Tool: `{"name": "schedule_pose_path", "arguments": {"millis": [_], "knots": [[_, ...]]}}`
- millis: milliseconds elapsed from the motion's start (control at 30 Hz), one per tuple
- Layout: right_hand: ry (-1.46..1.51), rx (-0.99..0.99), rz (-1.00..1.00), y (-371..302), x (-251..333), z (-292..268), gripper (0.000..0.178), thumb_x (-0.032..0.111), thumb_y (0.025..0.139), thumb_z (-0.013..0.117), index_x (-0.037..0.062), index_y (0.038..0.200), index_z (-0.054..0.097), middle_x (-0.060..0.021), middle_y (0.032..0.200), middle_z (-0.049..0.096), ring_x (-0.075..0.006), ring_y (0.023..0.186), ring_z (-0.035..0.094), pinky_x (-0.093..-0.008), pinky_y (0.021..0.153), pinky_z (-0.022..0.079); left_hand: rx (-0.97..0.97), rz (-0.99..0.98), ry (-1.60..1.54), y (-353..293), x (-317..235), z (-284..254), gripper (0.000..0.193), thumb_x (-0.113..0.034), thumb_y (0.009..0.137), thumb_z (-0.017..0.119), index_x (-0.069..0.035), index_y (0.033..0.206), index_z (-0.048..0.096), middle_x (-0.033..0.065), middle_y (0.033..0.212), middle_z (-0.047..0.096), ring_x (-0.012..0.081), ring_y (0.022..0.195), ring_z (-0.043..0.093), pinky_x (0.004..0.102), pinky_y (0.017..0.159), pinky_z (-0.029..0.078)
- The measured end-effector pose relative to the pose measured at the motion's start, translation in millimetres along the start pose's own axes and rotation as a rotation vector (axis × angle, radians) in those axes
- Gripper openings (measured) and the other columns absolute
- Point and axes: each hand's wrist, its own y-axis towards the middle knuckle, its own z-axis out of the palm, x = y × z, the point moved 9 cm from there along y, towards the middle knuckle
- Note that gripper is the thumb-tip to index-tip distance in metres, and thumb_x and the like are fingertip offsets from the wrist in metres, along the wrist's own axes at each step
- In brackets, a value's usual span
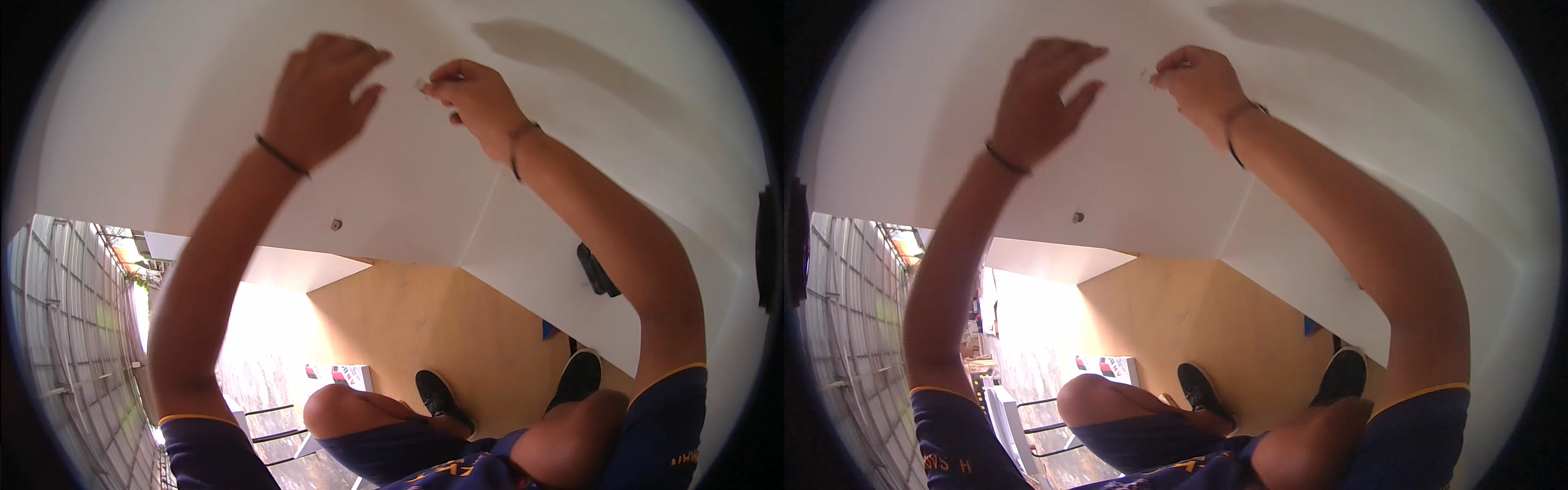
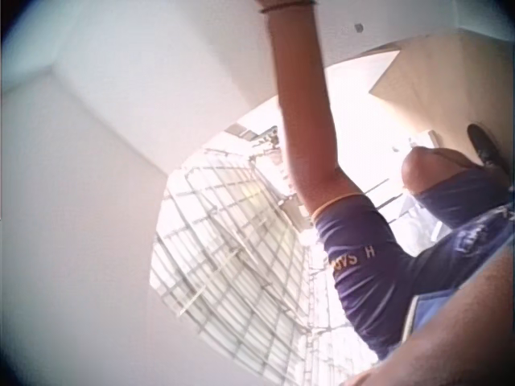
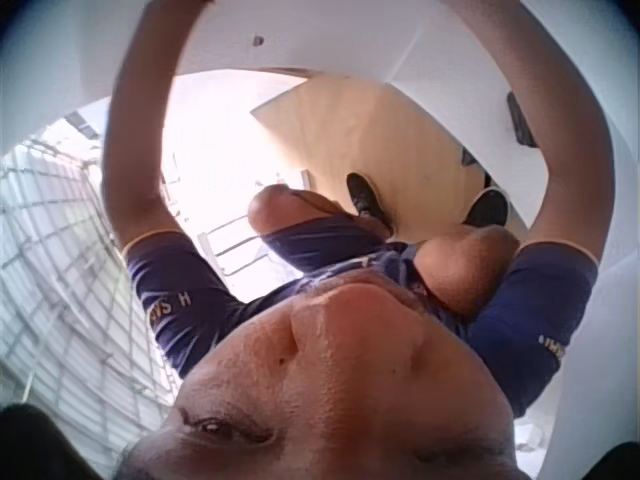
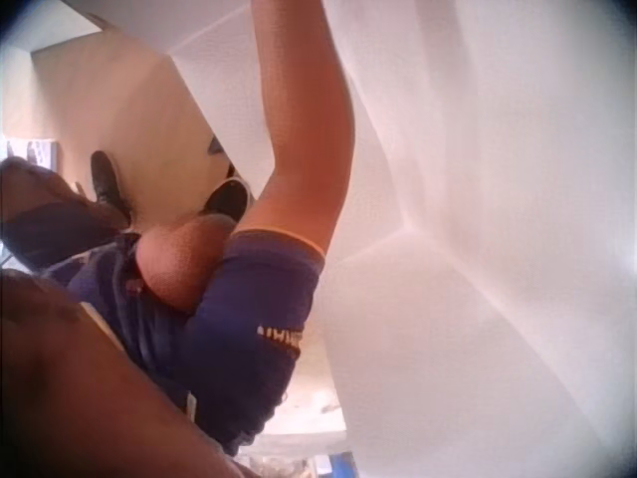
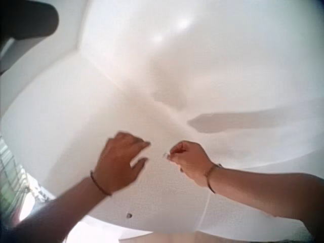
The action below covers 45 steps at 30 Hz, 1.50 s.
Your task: The person attaches metal brackets to a white wooden cabinet using a power drill and screws.
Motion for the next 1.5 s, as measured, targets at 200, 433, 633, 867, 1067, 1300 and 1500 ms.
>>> {"name": "schedule_pose_path", "arguments": {"millis": [200, 433, 633, 867, 1067, 1300, 1500], "knots": [[-0.023, -0.207, -0.111, 51.0, -29.3, 21.1, 0.012, 0.012, 0.080, 0.065, 0.0067, 0.090, 0.064, 0.0006, 0.075, 0.058, -0.0100, 0.062, 0.049, -0.0262, 0.054, 0.042, 0.587, -0.060, 0.272, 19.8, 60.2, 42.9, 0.058, -0.037, 0.076, 0.072, -0.018, 0.128, 0.057, 0.0084, 0.141, 0.045, 0.0291, 0.142, 0.022, 0.0547, 0.116, 0.009], [-0.033, -0.349, -0.279, 61.7, -46.7, 17.6, 0.013, 0.014, 0.082, 0.057, 0.0085, 0.085, 0.069, -0.0107, 0.091, 0.069, -0.0251, 0.088, 0.065, -0.0339, 0.079, 0.050, 0.750, 0.040, 0.342, 35.7, 48.8, 103.8, 0.049, -0.037, 0.077, 0.069, -0.022, 0.123, 0.061, 0.0079, 0.136, 0.048, 0.0278, 0.138, 0.027, 0.0570, 0.115, 0.010], [-0.145, -0.548, -0.569, 55.2, -42.4, 12.6, 0.012, 0.010, 0.082, 0.058, 0.0089, 0.086, 0.069, -0.0119, 0.090, 0.065, -0.0291, 0.087, 0.063, -0.0377, 0.078, 0.050, 0.690, 0.108, 0.362, 43.5, 40.1, 117.3, 0.041, -0.035, 0.075, 0.069, -0.022, 0.113, 0.065, 0.0031, 0.121, 0.054, 0.0220, 0.128, 0.037, 0.0611, 0.113, 0.010], [-0.043, -0.539, -0.538, 57.9, -46.7, 18.4, 0.010, 0.011, 0.082, 0.060, 0.0083, 0.086, 0.069, -0.0124, 0.089, 0.063, -0.0301, 0.089, 0.060, -0.0394, 0.079, 0.048, 0.631, 0.144, 0.273, 40.7, 45.5, 123.8, 0.034, -0.032, 0.076, 0.069, -0.019, 0.108, 0.067, 0.0009, 0.116, 0.055, 0.0193, 0.126, 0.040, 0.0643, 0.112, 0.009], [0.005, -0.574, -0.543, 62.8, -56.0, 16.6, 0.010, 0.013, 0.082, 0.061, 0.0063, 0.085, 0.068, -0.0122, 0.087, 0.064, -0.0304, 0.087, 0.060, -0.0407, 0.077, 0.048, 0.736, 0.051, 0.365, 47.7, 35.3, 130.2, 0.030, -0.028, 0.079, 0.067, -0.019, 0.108, 0.067, 0.0001, 0.114, 0.057, 0.0190, 0.127, 0.040, 0.0678, 0.110, 0.005], [0.010, -0.608, -0.473, 64.2, -56.6, 19.7, 0.012, 0.015, 0.081, 0.062, 0.0033, 0.080, 0.065, -0.0143, 0.085, 0.065, -0.0321, 0.084, 0.060, -0.0420, 0.077, 0.047, 0.684, 0.084, 0.332, 48.4, 26.3, 124.1, 0.024, -0.023, 0.078, 0.064, -0.017, 0.101, 0.068, 0.0030, 0.115, 0.057, 0.0219, 0.127, 0.040, 0.0679, 0.110, 0.006], [0.007, -0.599, -0.357, 63.0, -56.7, 20.3, 0.014, 0.016, 0.081, 0.062, 0.0029, 0.080, 0.064, -0.0154, 0.086, 0.065, -0.0339, 0.084, 0.060, -0.0432, 0.078, 0.047, 0.703, 0.071, 0.377, 46.9, 24.9, 129.2, 0.021, -0.021, 0.079, 0.060, -0.015, 0.097, 0.069, 0.0066, 0.115, 0.055, 0.0242, 0.126, 0.040, 0.0662, 0.111, 0.010]]}}
